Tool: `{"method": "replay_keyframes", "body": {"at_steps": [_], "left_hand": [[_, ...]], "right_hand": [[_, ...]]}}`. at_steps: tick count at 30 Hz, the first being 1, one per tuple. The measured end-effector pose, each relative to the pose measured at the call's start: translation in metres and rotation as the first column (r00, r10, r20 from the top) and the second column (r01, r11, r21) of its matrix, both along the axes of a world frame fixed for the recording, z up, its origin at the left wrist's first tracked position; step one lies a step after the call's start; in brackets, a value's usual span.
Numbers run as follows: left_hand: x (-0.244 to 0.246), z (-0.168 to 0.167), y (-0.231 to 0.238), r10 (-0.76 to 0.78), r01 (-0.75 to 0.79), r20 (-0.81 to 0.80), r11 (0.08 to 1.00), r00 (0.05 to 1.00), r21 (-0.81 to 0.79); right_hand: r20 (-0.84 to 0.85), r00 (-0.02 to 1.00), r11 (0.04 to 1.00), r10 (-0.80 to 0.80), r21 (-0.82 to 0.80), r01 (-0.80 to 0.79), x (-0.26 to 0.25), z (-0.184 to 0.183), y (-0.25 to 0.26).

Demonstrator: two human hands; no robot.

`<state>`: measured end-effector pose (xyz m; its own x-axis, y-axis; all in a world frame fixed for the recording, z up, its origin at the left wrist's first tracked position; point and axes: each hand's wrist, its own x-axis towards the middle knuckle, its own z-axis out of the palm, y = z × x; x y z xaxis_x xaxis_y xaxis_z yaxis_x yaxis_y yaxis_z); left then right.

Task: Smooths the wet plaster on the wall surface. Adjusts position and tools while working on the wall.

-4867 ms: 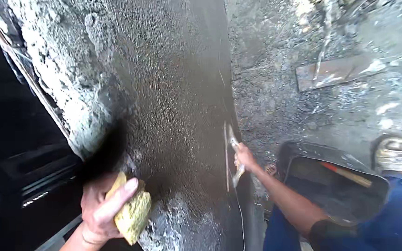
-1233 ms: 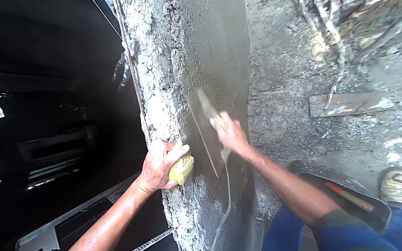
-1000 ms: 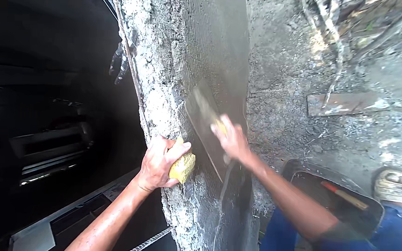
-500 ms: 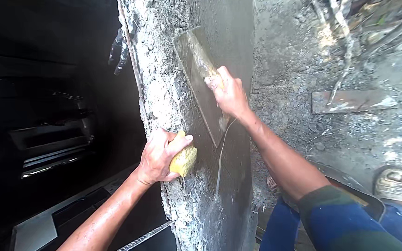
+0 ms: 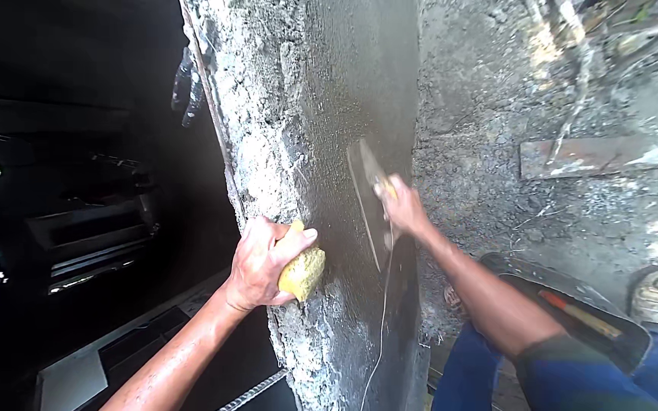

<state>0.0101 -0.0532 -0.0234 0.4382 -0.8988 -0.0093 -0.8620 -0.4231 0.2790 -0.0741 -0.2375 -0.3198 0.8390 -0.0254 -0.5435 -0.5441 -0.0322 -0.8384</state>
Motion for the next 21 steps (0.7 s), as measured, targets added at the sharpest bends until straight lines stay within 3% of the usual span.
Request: {"method": "replay_keyframes", "body": {"at_steps": [3, 6, 8, 10, 12, 14, 17, 20, 21], "left_hand": [[0.001, 0.000, -0.001, 0.001, -0.001, 0.002, 1.000, 1.000, -0.011], [0.001, -0.001, -0.003, 0.003, -0.003, -0.006, 1.000, 1.000, -0.018], [0.002, 0.000, -0.002, 0.003, -0.003, -0.008, 1.000, 1.000, -0.008], [0.001, -0.001, 0.000, 0.010, -0.010, -0.007, 1.000, 1.000, 0.007], [0.000, -0.001, 0.001, 0.021, -0.021, -0.007, 1.000, 1.000, 0.022], [0.000, -0.001, 0.001, 0.027, -0.027, -0.005, 0.999, 1.000, 0.018], [0.002, -0.002, 0.003, 0.026, -0.026, -0.007, 1.000, 1.000, 0.008], [0.003, -0.003, 0.002, 0.014, -0.014, -0.006, 1.000, 1.000, -0.005], [0.002, -0.002, 0.002, 0.012, -0.012, -0.006, 1.000, 1.000, -0.008]], "right_hand": [[0.283, 0.957, 0.996, -0.068, -0.027, 0.079, 0.080, 0.061, -0.028], [0.395, 0.913, 0.994, -0.097, -0.009, 0.110, 0.041, 0.108, -0.015], [0.327, 0.940, 0.995, -0.099, 0.018, 0.099, -0.025, 0.091, 0.015], [0.180, 0.979, 0.995, -0.096, 0.009, 0.096, -0.084, 0.048, 0.040], [-0.058, 0.997, 0.998, -0.051, 0.021, 0.053, -0.101, 0.003, 0.043], [-0.215, 0.976, 0.998, -0.036, 0.044, 0.047, -0.071, -0.031, 0.030], [-0.132, 0.989, 0.997, -0.062, 0.037, 0.068, 0.017, -0.036, 0.002], [0.095, 0.990, 0.994, -0.106, -0.002, 0.107, 0.090, 0.030, -0.027], [0.160, 0.981, 0.994, -0.111, -0.003, 0.113, 0.094, 0.058, -0.029]]}}
